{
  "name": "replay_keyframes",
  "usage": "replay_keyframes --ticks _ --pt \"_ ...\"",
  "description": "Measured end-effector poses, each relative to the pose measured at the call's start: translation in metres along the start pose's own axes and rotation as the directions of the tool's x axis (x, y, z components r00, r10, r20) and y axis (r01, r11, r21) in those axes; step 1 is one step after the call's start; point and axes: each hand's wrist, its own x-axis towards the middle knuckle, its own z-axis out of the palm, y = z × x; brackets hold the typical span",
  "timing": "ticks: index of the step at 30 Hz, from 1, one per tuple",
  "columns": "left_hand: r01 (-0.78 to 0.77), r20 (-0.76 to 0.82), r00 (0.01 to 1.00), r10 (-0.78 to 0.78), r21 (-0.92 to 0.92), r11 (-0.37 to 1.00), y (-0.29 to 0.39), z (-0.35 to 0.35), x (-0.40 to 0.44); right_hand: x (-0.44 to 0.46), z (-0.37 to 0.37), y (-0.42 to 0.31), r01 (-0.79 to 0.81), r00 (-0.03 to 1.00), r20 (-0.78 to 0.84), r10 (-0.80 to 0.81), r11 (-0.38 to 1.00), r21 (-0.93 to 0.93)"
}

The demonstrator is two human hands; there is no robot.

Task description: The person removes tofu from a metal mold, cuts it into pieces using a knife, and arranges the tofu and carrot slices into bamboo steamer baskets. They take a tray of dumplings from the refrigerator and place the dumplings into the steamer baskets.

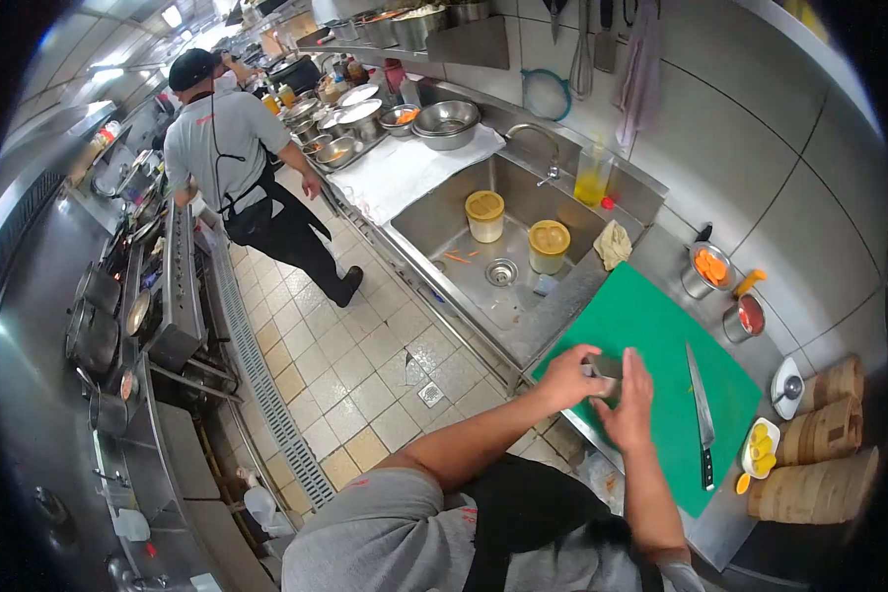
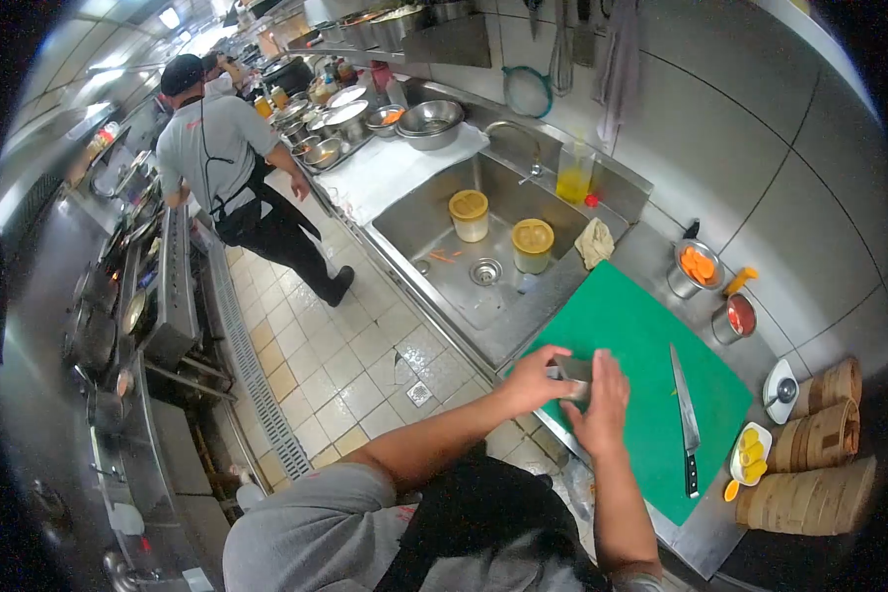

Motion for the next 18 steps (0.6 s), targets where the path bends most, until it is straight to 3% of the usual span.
replay_keyframes --ticks 2,4,5,6,8,9,14,15,17,18 --pt "-0.043 0.007 0.999 0.043 0.074 0.996 0.039 -0.009 -0.007 -0.001 0.02 0.019 0.064 0.998 -0.027 -0.063 0.997 0.034" --pt "-0.001 0.108 0.994 0.027 -0.235 0.972 0.055 -0.014 -0.005 0.018 0.017 0.02 -0.036 0.985 -0.153 0.079 0.964 0.262" --pt "-0.035 0.037 0.998 0.049 -0.307 0.951 0.052 -0.014 0.0 0.029 0.009 0.019 -0.058 0.963 -0.23 0.143 0.938 0.341" --pt "-0.04 0.028 0.998 0.051 -0.309 0.95 0.049 -0.019 0.003 0.04 -0.003 0.015 -0.05 0.964 -0.228 0.134 0.939 0.341" --pt "-0.081 -0.039 0.997 0.072 -0.341 0.937 0.046 -0.03 0.004 0.06 -0.024 0.012 -0.027 0.927 -0.295 0.231 0.826 0.562" --pt "-0.058 -0.054 0.998 0.043 -0.332 0.942 0.046 -0.037 0.0 0.069 -0.028 0.013 -0.021 0.93 -0.291 0.223 0.825 0.565" --pt "-0.052 -0.088 0.996 0.026 -0.302 0.952 0.005 -0.052 0.0 0.092 -0.018 0.027 0.12 0.795 -0.586 0.16 0.904 0.411" --pt "-0.048 -0.09 0.996 0.022 -0.3 0.953 0.003 -0.052 -0.001 0.094 -0.006 0.034 0.118 0.797 -0.583 0.161 0.904 0.41" --pt "-0.089 -0.095 0.993 0.066 -0.257 0.962 -0.005 -0.051 0.004 0.084 0.023 0.049 0.023 0.934 -0.357 0.027 0.991 0.135" --pt "-0.135 -0.094 0.989 0.118 -0.212 0.968 -0.008 -0.047 0.009 0.082 0.024 0.05 -0.002 0.936 -0.344 0.077 0.977 0.215"
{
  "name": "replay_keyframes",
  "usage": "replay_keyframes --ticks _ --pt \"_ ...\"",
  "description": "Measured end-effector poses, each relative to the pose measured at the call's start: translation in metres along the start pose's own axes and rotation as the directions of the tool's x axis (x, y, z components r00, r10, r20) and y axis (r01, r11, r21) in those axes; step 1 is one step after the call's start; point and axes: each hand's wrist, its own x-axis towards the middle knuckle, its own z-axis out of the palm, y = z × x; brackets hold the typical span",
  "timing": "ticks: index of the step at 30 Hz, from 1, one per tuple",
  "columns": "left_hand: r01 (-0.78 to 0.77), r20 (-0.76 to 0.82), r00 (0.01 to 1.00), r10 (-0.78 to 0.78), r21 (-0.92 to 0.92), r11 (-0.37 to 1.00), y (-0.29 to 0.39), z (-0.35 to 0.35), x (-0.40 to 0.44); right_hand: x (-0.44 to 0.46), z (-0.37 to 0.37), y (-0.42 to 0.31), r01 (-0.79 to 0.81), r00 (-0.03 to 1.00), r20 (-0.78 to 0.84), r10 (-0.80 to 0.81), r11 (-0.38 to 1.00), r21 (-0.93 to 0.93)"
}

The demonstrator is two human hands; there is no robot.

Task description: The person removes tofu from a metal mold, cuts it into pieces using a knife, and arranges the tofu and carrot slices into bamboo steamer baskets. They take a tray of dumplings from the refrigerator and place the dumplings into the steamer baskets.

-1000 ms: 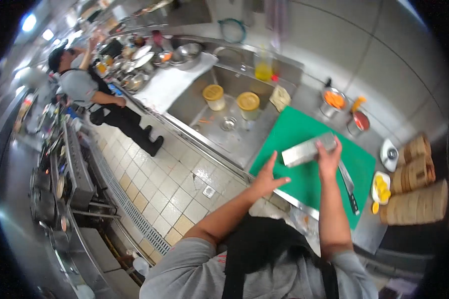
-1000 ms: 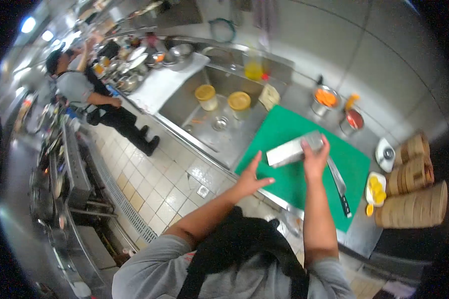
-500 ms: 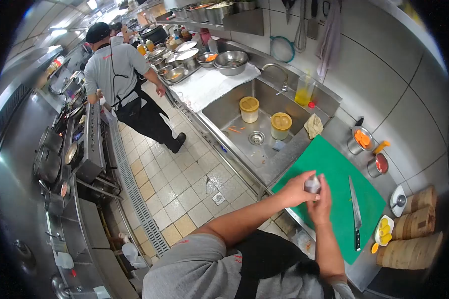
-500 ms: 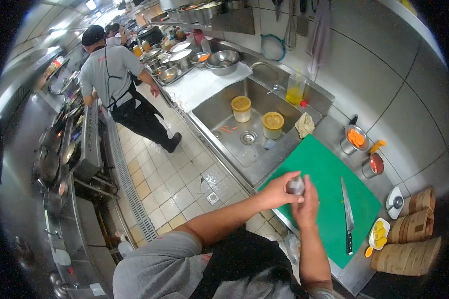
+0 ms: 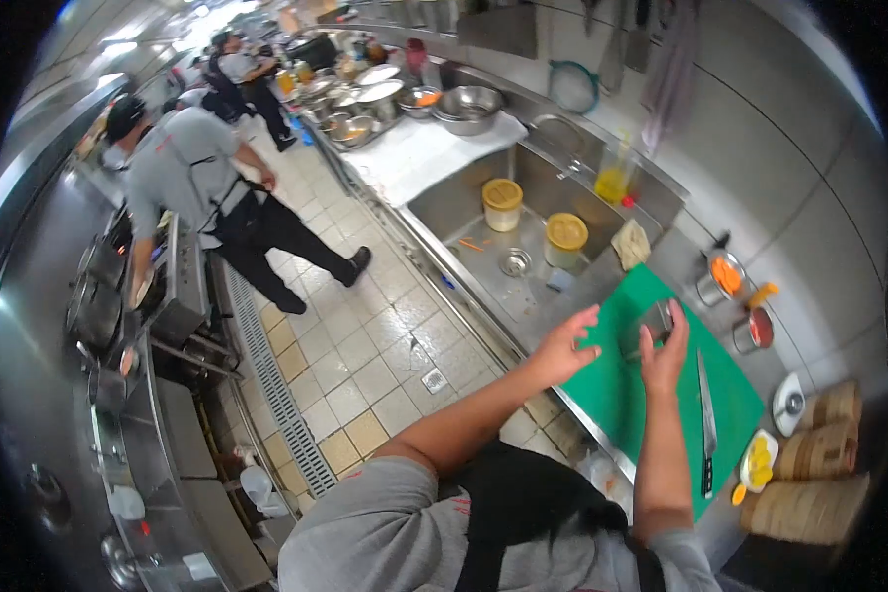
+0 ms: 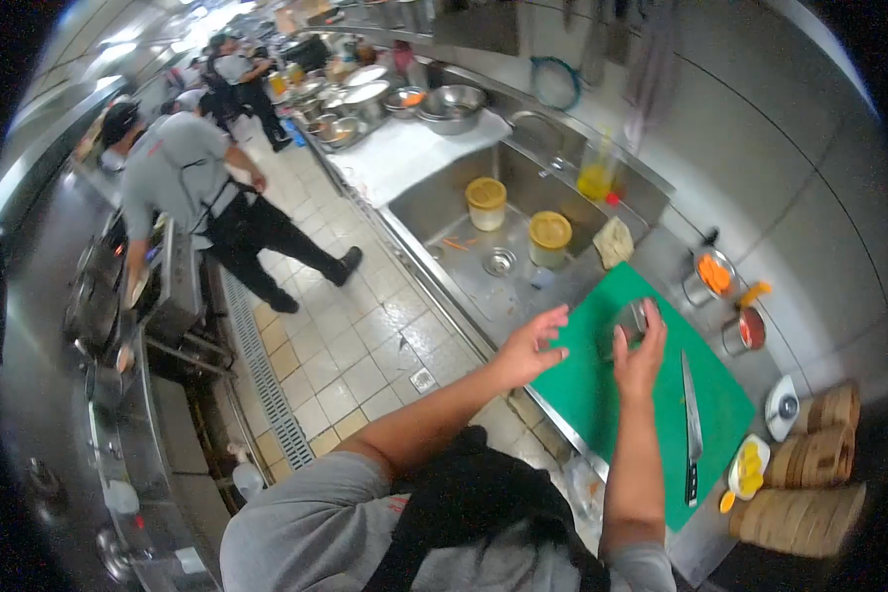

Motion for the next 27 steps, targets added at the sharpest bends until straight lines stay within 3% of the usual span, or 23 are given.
replay_keyframes --ticks 3,5,8,9,10,11,13,14,15,17,19,20,23,25,27 --pt "-0.179 0.047 0.984 0.173 0.19 0.965 -0.013 0.013 0.018 0.006 0.006 -0.001 -0.063 0.998 -0.006 0.064 0.995 0.075" --pt "-0.318 0.099 0.948 0.302 0.308 0.897 -0.007 0.024 0.041 0.013 0.001 -0.007 -0.029 0.998 0.052 0.03 1.0 -0.012" --pt "-0.36 0.115 0.933 0.342 0.259 0.896 0.006 0.05 0.075 0.015 -0.007 -0.007 -0.044 0.998 0.051 0.044 0.999 0.002" --pt "-0.339 0.089 0.94 0.329 0.152 0.928 0.003 0.06 0.089 0.011 -0.012 -0.011 -0.222 0.975 0.087 0.206 0.944 0.243" --pt "-0.313 0.055 0.949 0.31 0.048 0.949 0.005 0.066 0.1 0.006 -0.019 -0.011 -0.37 0.929 0.155 0.337 0.802 0.47" --pt "-0.269 0.033 0.963 0.268 0.037 0.962 0.005 0.068 0.108 -0.001 -0.033 -0.01 -0.381 0.923 0.142 0.357 0.802 0.46" --pt "-0.233 0.037 0.972 0.232 0.056 0.971 0.003 0.072 0.12 -0.029 -0.07 -0.006 -0.435 0.898 0.005 0.439 0.888 0.151" --pt "-0.206 0.021 0.978 0.205 0.085 0.975 0.001 0.072 0.121 -0.052 -0.091 0.011 -0.454 0.891 -0.02 0.454 0.885 -0.1" --pt "-0.179 0.033 0.984 0.177 0.131 0.975 0.019 0.071 0.115 -0.079 -0.115 0.034 -0.446 0.887 -0.046 0.46 0.827 -0.343" --pt "-0.181 0.02 0.983 0.18 0.152 0.972 0.014 0.069 0.119 -0.132 -0.154 0.065 -0.542 0.765 -0.096 0.637 0.556 -0.63" --pt "-0.231 0.024 0.973 0.231 0.185 0.955 0.002 0.067 0.13 -0.151 -0.178 0.056 -0.608 0.582 -0.126 0.804 0.326 -0.724" --pt "-0.231 0.033 0.973 0.228 0.185 0.955 -0.004 0.066 0.136 -0.159 -0.183 0.06 -0.614 0.574 -0.131 0.808 0.319 -0.722" --pt "-0.221 0.04 0.975 0.218 0.258 0.941 0.006 0.063 0.137 -0.179 -0.189 0.08 -0.581 0.627 -0.076 0.776 0.4 -0.709" --pt "-0.232 0.047 0.973 0.228 0.265 0.936 0.004 0.063 0.14 -0.182 -0.19 0.083 -0.527 0.725 0.038 0.687 0.59 -0.612" --pt "-0.266 0.042 0.964 0.264 0.247 0.932 -0.011 0.064 0.154 -0.175 -0.193 0.064 -0.578 0.673 0.058 0.737 0.573 -0.581"
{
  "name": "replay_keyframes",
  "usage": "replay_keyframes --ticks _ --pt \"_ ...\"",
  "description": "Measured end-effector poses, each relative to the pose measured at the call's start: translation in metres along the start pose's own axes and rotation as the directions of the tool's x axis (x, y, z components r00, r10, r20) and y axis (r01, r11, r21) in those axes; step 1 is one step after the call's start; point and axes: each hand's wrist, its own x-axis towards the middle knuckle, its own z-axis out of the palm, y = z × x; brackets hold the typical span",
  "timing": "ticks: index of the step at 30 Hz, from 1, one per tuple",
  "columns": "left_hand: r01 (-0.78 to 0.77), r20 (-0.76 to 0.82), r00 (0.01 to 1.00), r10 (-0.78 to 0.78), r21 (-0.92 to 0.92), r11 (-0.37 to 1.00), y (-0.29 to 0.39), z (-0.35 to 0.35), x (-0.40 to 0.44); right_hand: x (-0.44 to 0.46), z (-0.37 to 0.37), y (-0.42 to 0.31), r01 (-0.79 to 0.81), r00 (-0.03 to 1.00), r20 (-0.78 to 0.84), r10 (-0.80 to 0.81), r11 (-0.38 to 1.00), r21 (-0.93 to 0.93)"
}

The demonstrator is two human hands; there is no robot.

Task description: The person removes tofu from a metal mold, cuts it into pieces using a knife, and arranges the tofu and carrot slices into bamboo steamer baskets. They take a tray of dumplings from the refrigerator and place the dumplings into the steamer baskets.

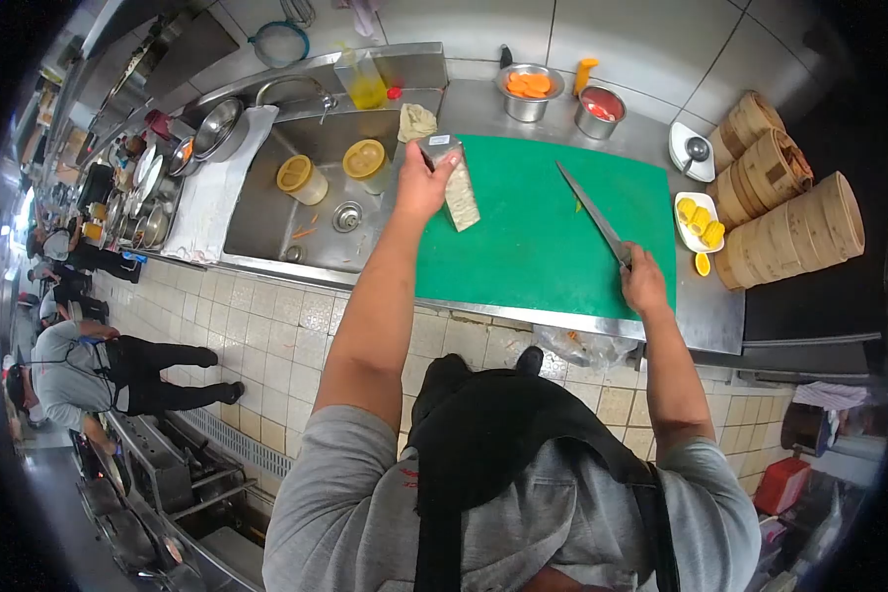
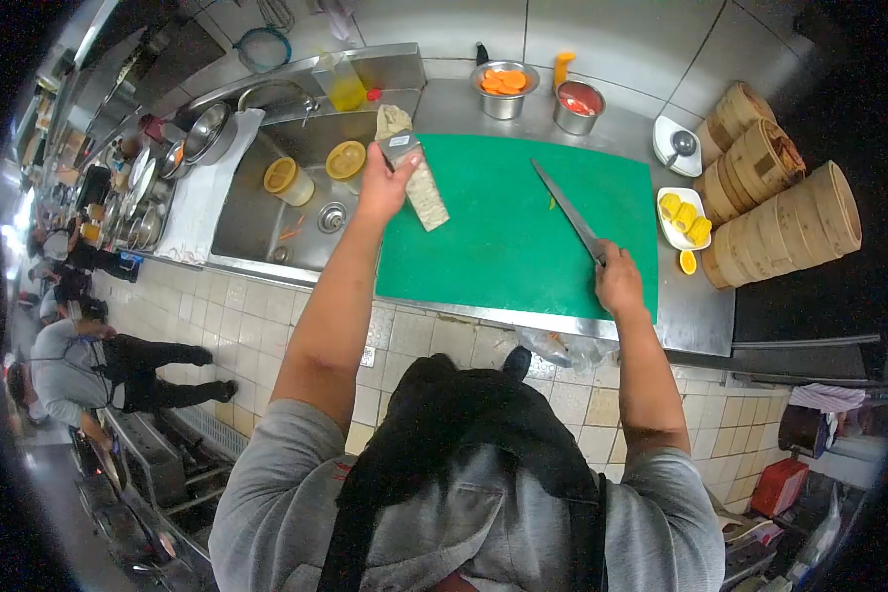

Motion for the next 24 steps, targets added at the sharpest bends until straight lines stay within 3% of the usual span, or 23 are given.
replay_keyframes --ticks 2,5,7,11,13,17,19,24 --pt "0.005 0.003 1.0 -0.005 0.008 1.0 -0.003 0.001 0.004 -0.008 -0.001 0.0 -0.046 0.997 0.064 0.044 0.998 0.038" --pt "-0.004 0.002 1.0 0.004 0.018 1.0 -0.006 0.004 0.01 -0.015 0.015 0.019 0.022 0.999 -0.038 -0.016 0.989 0.146" --pt "0.012 0.006 1.0 -0.013 0.11 0.994 0.0 0.003 0.013 -0.018 0.011 0.019 -0.18 0.983 0.113 0.146 0.899 0.398" --pt "0.038 0.05 0.998 -0.047 0.167 0.985 0.01 0.004 0.019 -0.032 -0.025 -0.007 -0.296 0.955 0.175 0.239 0.81 0.507" --pt "0.065 0.055 0.996 -0.075 0.162 0.985 0.02 0.006 0.021 -0.038 -0.044 -0.017 -0.163 0.985 0.128 0.115 0.858 0.487" --pt "0.062 0.079 0.994 -0.08 0.203 0.977 0.039 0.006 0.018 -0.057 -0.089 -0.057 -0.038 0.999 0.039 0.021 0.862 0.505" --pt "0.107 0.1 0.985 -0.141 0.291 0.951 0.043 0.006 0.02 -0.062 -0.106 -0.076 0.161 0.987 -0.061 -0.15 0.937 0.311" --pt "0.051 0.091 0.992 -0.084 0.323 0.945 0.055 0.013 0.017 -0.064 -0.118 -0.108 0.233 0.968 -0.143 -0.205 0.949 0.212"
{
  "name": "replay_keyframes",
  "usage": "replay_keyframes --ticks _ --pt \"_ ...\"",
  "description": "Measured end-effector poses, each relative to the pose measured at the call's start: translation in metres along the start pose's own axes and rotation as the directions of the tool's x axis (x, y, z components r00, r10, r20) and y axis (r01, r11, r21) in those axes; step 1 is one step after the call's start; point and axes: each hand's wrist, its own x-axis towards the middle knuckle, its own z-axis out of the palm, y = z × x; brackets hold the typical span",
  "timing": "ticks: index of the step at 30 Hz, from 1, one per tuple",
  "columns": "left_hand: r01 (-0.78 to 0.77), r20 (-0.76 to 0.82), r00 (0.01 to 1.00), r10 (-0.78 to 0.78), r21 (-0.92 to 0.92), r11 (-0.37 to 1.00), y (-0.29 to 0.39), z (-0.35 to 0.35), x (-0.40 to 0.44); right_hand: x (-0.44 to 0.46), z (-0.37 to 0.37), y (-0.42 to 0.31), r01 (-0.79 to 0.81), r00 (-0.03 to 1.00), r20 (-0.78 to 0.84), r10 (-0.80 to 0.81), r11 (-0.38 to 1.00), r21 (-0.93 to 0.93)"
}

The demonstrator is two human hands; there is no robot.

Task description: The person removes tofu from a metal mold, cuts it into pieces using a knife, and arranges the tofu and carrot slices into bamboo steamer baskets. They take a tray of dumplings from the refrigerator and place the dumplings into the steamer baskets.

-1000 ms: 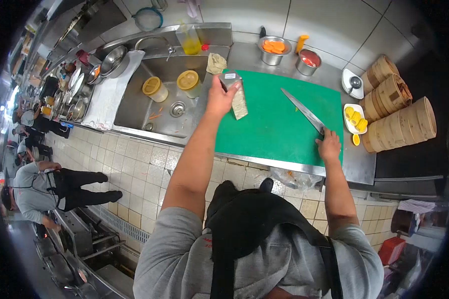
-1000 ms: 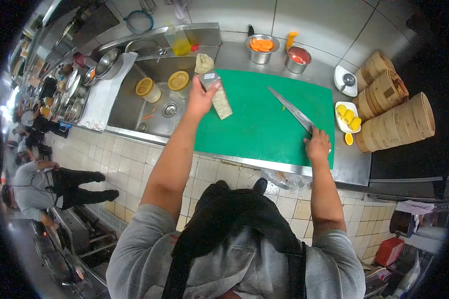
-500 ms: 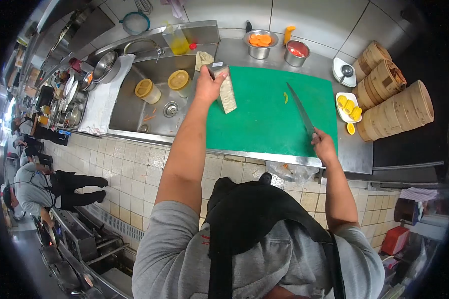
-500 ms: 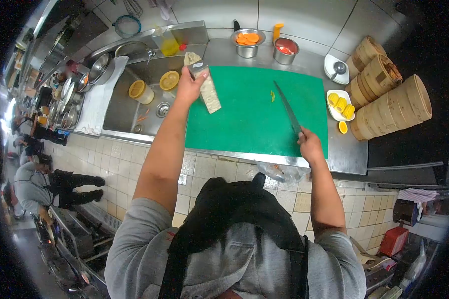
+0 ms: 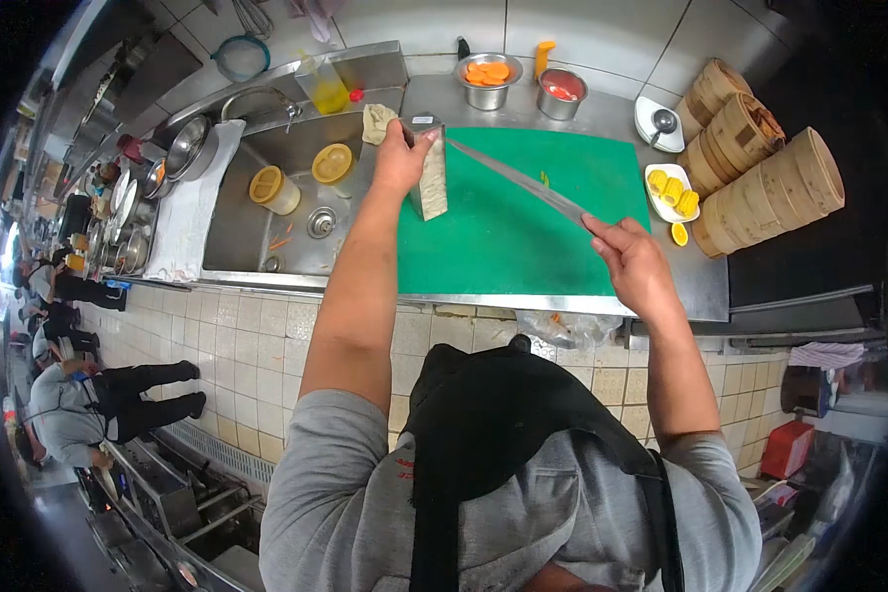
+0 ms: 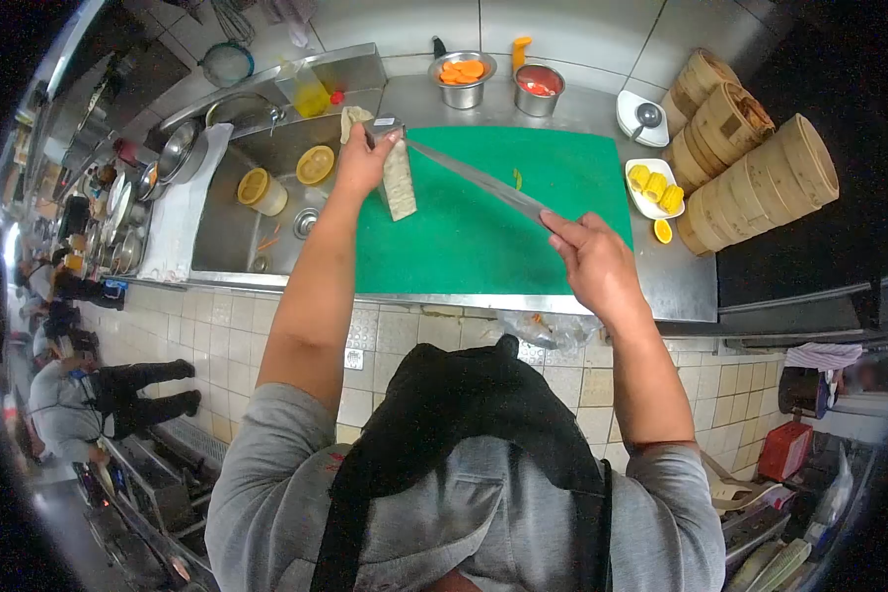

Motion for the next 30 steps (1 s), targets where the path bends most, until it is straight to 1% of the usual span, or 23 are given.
replay_keyframes --ticks 2,10,12,15,17,19,21,23,24,25,26,27,28,29,30 --pt "0.002 0.01 1.0 -0.002 0.029 1.0 0.008 0.0 -0.002 0.002 0.002 -0.004 0.018 1.0 -0.025 -0.019 0.999 -0.032" --pt "-0.039 0.016 0.999 0.039 0.015 0.999 0.008 0.006 -0.002 0.011 0.012 -0.004 0.038 0.996 -0.077 -0.045 0.995 -0.087" --pt "-0.042 0.03 0.999 0.042 0.0 0.999 0.008 0.008 -0.002 0.01 0.015 -0.006 0.027 0.996 -0.088 -0.034 0.996 -0.088" --pt "-0.042 -0.002 0.999 0.042 0.037 0.998 0.014 0.012 -0.004 0.01 0.025 -0.006 0.012 0.994 -0.107 -0.021 0.997 -0.08" --pt "-0.048 0.045 0.998 0.046 0.05 0.998 0.022 0.012 -0.008 0.011 0.035 -0.004 0.01 0.993 -0.113 -0.018 0.997 -0.07" --pt "-0.042 0.046 0.998 0.039 0.068 0.997 0.022 0.02 -0.008 0.016 0.044 -0.002 0.055 0.99 -0.126 -0.063 0.996 -0.067" --pt "-0.036 0.05 0.998 0.032 0.084 0.996 0.02 0.021 -0.01 0.018 0.042 -0.004 0.048 0.992 -0.114 -0.056 0.996 -0.069" --pt "-0.03 0.138 0.99 0.035 -0.04 0.999 0.015 0.016 -0.012 0.022 0.035 -0.005 0.043 0.993 -0.105 -0.051 0.996 -0.075" --pt "-0.031 0.141 0.989 0.036 -0.042 0.999 0.009 0.015 -0.014 0.023 0.029 -0.002 0.039 0.997 -0.069 -0.044 0.997 -0.066" --pt "-0.025 0.209 0.975 0.077 -0.241 0.97 0.003 0.015 -0.019 0.023 0.024 -0.001 0.034 0.999 -0.034 -0.036 0.998 -0.057" --pt "-0.002 0.268 0.955 0.129 -0.429 0.903 -0.004 0.015 -0.022 0.024 0.019 0.001 0.027 0.999 -0.036 -0.029 0.998 -0.059" --pt "0.0 0.276 0.952 0.131 -0.431 0.903 -0.013 0.016 -0.024 0.025 0.015 0.003 0.031 0.999 -0.015 -0.032 0.998 -0.058" --pt "0.105 0.42 0.903 0.086 -0.412 0.905 -0.022 0.016 -0.026 0.024 0.011 0.005 0.034 0.999 0.008 -0.033 0.998 -0.058" --pt "0.206 0.555 0.831 0.042 -0.377 0.903 -0.031 0.018 -0.029 0.025 0.007 0.008 0.023 1.0 0.009 -0.022 0.998 -0.06" --pt "0.237 0.59 0.807 0.022 -0.358 0.903 -0.033 0.018 -0.035 0.025 0.002 0.011 -0.012 0.998 0.057 0.016 0.997 -0.074"
